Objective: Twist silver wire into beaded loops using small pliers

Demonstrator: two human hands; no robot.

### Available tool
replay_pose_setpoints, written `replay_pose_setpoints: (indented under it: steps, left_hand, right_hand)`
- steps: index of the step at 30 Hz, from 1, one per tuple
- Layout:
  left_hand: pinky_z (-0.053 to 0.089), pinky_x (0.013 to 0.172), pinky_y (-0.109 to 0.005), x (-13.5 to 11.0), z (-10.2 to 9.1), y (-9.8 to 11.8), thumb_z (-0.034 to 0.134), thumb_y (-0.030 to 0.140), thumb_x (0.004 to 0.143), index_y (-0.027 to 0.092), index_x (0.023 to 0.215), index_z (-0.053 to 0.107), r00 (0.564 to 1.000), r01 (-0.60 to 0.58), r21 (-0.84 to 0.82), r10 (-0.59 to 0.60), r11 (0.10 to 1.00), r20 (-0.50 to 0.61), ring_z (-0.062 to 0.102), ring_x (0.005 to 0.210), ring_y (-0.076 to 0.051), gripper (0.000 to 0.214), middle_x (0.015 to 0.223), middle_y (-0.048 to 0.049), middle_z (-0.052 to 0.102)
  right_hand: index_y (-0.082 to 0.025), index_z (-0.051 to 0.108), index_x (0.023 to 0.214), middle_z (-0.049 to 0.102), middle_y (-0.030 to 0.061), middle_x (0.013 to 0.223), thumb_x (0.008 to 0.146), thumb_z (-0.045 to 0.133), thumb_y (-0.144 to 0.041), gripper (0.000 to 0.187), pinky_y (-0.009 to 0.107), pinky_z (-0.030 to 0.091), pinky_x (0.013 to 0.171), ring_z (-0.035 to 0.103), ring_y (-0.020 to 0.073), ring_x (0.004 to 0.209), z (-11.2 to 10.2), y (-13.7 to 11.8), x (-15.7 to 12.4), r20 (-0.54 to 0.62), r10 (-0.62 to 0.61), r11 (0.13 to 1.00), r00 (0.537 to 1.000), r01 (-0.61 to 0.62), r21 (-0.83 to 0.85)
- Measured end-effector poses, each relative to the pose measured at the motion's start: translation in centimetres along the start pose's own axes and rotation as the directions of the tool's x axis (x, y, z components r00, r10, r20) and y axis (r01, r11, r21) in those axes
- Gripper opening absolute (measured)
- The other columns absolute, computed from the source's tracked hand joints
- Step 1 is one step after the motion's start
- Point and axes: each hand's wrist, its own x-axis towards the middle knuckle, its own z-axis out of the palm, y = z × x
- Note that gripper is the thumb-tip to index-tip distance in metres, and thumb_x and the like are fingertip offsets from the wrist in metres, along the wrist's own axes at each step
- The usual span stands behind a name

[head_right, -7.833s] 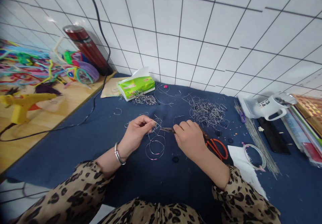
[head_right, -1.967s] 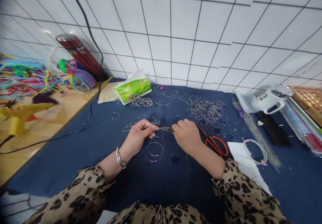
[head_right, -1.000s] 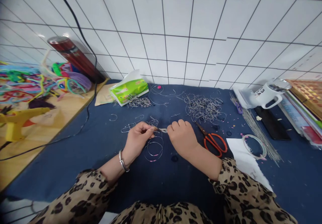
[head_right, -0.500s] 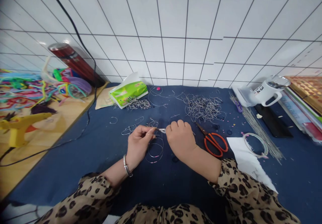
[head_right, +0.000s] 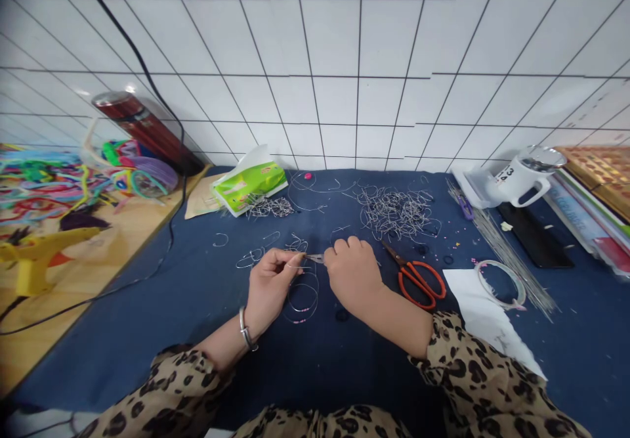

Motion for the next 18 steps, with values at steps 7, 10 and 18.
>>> replay_pose_setpoints:
  steps: [7, 10, 18]
  left_hand:
    - [0.044, 0.063, -0.023, 0.5, -0.3, 0.1, 0.059, 0.034, 0.079, 0.016, 0.079, 0.059, 0.999, 0.018, -0.043, -0.015, 0.999, 0.048, 0.057, 0.063, -0.011, 0.018, 0.072, -0.0008, 0.061]
    - [0.043, 0.060, -0.022, 1.0, -0.8, 0.1, 0.060, 0.033, 0.078, 0.016, 0.075, 0.058, 0.994, 0.036, -0.038, -0.031, 0.999, 0.105, 0.054, 0.059, -0.011, 0.018, 0.061, 0.0011, 0.058]
    - [0.041, 0.056, -0.021, 2.6, -2.0, 0.0, 0.059, 0.030, 0.079, 0.017, 0.081, 0.060, 0.948, -0.014, 0.002, 0.013, 1.000, 0.318, 0.054, 0.056, -0.010, 0.014, 0.062, 0.0011, 0.059]
  right_hand:
    - [-0.017, 0.057, 0.081, 0.052, 0.0052, 0.074, 0.085, 0.043, -0.014, 0.015, 0.034, 0.022, 0.064, 0.039, 0.0193, 0.075, 0.1, 0.1, 0.2, -0.057, -0.044, 0.996, 0.997, 0.040, -0.074]
    - [-0.017, 0.058, 0.084, 0.052, 0.0048, 0.073, 0.086, 0.042, -0.013, 0.016, 0.034, 0.021, 0.063, 0.038, 0.0191, 0.074, 0.2, 0.4, 0.2, -0.077, -0.121, 0.987, 0.990, 0.112, -0.111]
    - [-0.017, 0.057, 0.080, 0.051, 0.0040, 0.070, 0.084, 0.046, -0.013, 0.013, 0.033, 0.019, 0.061, 0.036, 0.0178, 0.072, 1.0, 1.5, 0.3, -0.078, -0.187, 0.979, 0.979, 0.179, -0.096]
